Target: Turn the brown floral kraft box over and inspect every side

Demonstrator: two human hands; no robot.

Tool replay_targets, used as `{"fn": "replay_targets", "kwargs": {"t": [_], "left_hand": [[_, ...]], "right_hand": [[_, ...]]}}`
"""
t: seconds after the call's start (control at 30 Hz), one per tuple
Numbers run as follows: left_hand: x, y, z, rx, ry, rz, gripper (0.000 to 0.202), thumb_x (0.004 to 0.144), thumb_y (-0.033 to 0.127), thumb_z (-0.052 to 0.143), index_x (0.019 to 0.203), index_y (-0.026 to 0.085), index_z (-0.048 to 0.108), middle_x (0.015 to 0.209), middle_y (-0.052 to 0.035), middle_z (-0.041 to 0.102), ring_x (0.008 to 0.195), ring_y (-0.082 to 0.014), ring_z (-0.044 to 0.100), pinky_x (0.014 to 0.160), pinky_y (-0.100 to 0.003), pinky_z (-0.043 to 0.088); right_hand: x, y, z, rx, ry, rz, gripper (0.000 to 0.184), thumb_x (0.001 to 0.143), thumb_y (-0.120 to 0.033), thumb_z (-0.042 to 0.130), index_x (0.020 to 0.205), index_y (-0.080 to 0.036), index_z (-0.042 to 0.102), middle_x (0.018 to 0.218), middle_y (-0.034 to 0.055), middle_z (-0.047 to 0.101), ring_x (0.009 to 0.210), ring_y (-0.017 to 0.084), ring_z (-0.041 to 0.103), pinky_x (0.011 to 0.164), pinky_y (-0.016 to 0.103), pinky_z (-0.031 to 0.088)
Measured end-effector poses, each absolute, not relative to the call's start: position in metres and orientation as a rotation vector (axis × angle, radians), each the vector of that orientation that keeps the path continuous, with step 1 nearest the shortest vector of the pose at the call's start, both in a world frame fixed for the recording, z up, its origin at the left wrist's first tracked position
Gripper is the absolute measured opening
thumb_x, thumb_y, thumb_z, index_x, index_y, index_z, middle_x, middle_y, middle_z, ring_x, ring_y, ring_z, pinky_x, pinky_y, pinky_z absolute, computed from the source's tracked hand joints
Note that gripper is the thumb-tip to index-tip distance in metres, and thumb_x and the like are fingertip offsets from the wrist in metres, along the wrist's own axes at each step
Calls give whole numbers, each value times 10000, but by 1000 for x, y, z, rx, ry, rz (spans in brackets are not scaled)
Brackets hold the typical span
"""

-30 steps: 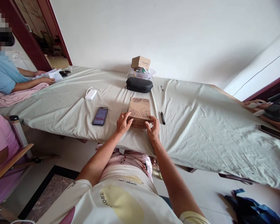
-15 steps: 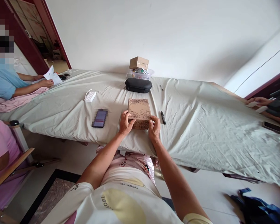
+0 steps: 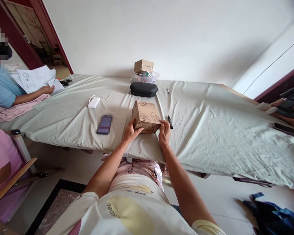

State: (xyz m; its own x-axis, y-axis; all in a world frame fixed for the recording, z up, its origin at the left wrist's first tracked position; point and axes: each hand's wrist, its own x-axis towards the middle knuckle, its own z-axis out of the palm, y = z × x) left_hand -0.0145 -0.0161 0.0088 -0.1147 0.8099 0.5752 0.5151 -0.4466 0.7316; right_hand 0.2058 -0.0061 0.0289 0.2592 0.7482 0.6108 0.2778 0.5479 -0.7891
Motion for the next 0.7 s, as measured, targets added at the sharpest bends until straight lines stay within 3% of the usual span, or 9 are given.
{"fn": "replay_targets", "kwargs": {"t": [0.1, 0.3, 0.47, 0.57, 0.7], "left_hand": [[-13, -15, 8, 1926, 1461, 1602, 807, 898, 529, 775, 1556, 185, 459, 1583, -210, 529, 1503, -351, 516, 1254, -507, 451], [-14, -19, 10, 1868, 1417, 1778, 709, 975, 521, 687, 1561, 205, 442, 1602, -194, 518, 1537, -314, 483, 1295, -492, 405], [-12, -17, 8, 1709, 1369, 1926, 741, 996, 531, 657, 1589, 195, 367, 1628, -228, 472, 1501, -313, 529, 1169, -454, 539], [-10, -14, 5, 1629, 1351, 1871, 703, 1014, 478, 645, 1588, 189, 359, 1521, -227, 585, 1351, -279, 664, 1084, -429, 600], [-13, -13, 3, 1714, 1416, 1745, 400, 1023, 397, 623, 1360, 183, 591, 1306, -181, 727, 1179, -265, 740, 1040, -433, 620]], "right_hand": [[208, -5, 28, -992, -1262, 498, 454, 1015, -651, 484, 1156, -243, 625, 1071, 62, 655, 923, 205, 629, 803, 364, 587], [206, -2, 24, -987, -1276, 578, 424, 998, -645, 499, 1136, -265, 626, 1070, 40, 673, 881, 185, 633, 723, 323, 587], [209, -1, 21, -1135, -1493, 375, 315, 993, -486, 496, 1028, -232, 680, 975, 68, 725, 938, 240, 667, 853, 397, 570], [208, -1, 17, -1192, -1712, 273, 220, 919, -344, 514, 896, -226, 698, 985, 94, 747, 962, 260, 673, 928, 433, 550], [205, -1, 13, -1323, -1870, 281, 196, 849, -274, 504, 799, -217, 685, 902, 97, 749, 862, 253, 672, 897, 439, 550]]}}
